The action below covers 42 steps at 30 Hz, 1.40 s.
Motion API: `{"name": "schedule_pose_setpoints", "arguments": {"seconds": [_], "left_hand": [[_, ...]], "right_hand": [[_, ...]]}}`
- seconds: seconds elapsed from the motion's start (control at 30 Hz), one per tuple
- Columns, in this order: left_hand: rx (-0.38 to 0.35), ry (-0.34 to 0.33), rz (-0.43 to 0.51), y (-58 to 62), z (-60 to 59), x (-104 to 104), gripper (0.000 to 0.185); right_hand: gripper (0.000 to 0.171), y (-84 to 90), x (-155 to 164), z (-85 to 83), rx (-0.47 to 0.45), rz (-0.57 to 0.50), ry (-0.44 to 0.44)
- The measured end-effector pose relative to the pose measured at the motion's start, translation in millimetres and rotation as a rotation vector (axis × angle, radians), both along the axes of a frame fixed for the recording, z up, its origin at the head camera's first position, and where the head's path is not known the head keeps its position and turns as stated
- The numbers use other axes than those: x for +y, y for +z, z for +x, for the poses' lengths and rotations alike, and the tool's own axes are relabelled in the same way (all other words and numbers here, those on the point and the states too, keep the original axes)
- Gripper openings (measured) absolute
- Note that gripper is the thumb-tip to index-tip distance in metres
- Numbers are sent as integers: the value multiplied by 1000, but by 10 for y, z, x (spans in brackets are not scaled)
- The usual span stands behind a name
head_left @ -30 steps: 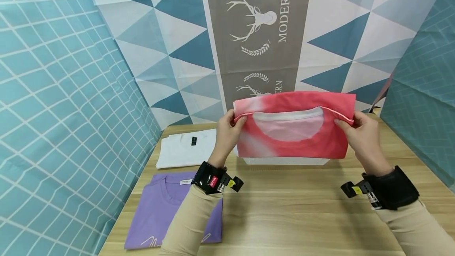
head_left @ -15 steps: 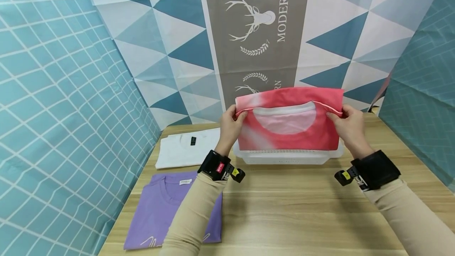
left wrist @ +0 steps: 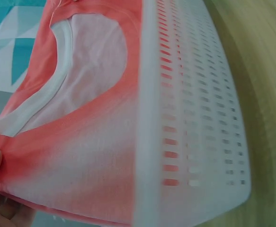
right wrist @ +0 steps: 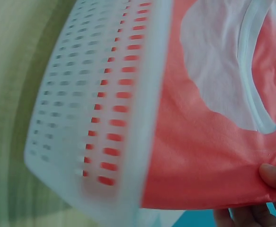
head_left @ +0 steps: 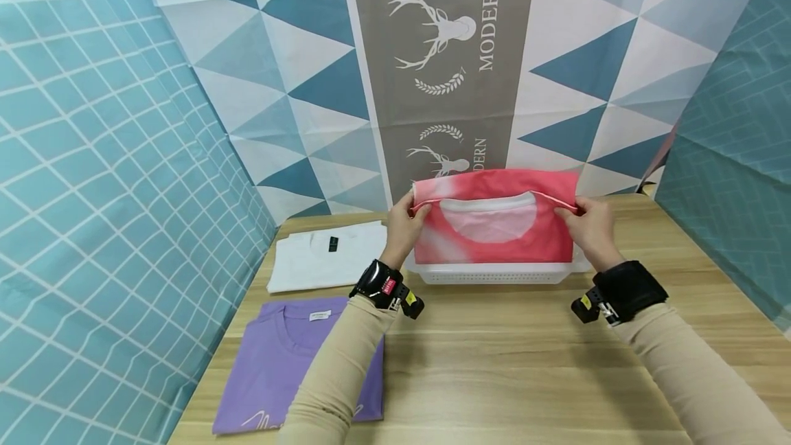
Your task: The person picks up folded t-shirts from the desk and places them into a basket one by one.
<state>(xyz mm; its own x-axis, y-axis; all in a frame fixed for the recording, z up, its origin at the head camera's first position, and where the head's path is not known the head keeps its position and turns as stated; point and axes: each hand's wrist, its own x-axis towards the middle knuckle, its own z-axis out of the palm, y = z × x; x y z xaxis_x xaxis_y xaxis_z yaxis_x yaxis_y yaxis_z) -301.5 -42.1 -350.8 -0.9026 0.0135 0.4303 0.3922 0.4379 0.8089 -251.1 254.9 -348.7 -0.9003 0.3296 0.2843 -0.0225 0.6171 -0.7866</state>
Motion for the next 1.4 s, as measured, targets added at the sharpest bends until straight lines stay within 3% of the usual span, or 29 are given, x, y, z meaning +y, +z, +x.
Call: {"name": "schedule_pose_setpoints", "arguments": {"seconds": [0.13,0.3,0.6,1.0,1.4], "left_hand": [[-31,-14,-51,-65,4,7,16],[-18,-65,-52,-147,0,8,12],[-40,-49,-99,-285,-29,13,13],[-80,-60,-146,-378,-46,16,18],[-127,-19,-192,-444,-61,86,19]], "right_hand": [[28,-73,2,-21,-41,7,5],[30,-176,-6,-45,-77,5,9],[29,-312,10,-53,-108,26,14],[38,-410,-3,-73,-192,13,27],[32,-506,-87,-159,-115,98,34]]}}
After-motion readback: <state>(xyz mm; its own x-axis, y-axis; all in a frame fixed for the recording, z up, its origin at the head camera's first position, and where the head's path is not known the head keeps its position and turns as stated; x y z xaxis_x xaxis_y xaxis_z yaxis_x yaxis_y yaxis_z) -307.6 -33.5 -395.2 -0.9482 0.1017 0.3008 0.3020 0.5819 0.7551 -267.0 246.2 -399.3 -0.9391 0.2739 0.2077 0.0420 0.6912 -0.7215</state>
